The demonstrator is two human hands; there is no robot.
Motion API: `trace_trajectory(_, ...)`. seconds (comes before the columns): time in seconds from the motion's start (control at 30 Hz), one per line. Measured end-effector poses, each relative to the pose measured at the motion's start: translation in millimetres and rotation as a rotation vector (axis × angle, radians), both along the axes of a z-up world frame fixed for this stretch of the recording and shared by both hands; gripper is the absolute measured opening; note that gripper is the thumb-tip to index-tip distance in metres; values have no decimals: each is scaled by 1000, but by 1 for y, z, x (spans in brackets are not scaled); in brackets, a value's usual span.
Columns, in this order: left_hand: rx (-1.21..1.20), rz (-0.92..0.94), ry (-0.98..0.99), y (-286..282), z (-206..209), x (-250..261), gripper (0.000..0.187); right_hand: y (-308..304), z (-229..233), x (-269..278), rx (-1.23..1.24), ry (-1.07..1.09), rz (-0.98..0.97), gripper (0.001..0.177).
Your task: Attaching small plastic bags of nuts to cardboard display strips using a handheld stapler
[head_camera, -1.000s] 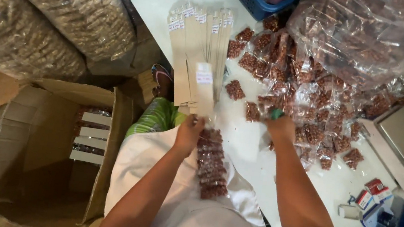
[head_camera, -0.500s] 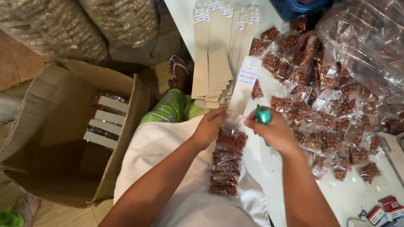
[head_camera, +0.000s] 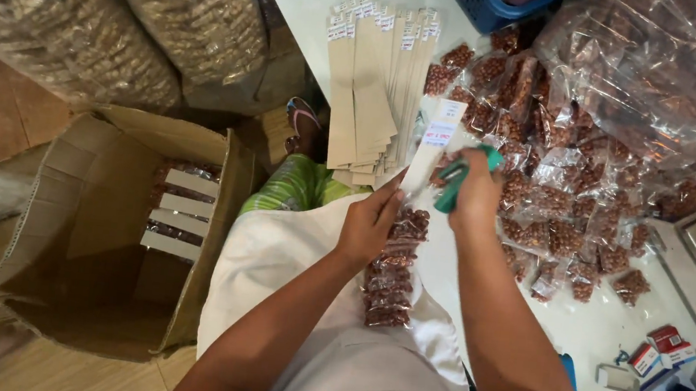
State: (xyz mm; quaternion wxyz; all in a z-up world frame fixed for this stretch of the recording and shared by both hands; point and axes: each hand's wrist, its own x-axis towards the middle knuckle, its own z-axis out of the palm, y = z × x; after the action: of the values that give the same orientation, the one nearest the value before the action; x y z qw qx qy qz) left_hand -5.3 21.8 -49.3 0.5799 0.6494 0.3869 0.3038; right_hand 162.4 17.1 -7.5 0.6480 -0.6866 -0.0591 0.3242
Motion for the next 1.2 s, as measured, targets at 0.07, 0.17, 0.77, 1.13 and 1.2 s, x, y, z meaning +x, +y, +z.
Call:
trace_trajectory(0.07,30,10,9,-2,-3,1,42,5,20,-20,15,142,-86,39)
trace_trajectory(0.17,34,-28,77,-9,28,-2,45,18,13,-40,164,275,-215,52)
trace_trajectory(0.77,-255,189,138,46,-77,-3,33,14,-85,188,-1046,-1154,781,53)
trace_trajectory(1.13,-330,117,-259,53,-82,21,32,-24,9,27,-358,-478,661,21)
trace_trajectory(1.2,-358,141,-318,49,-70,21,35,-20,-22,23,-313,-437,635,20)
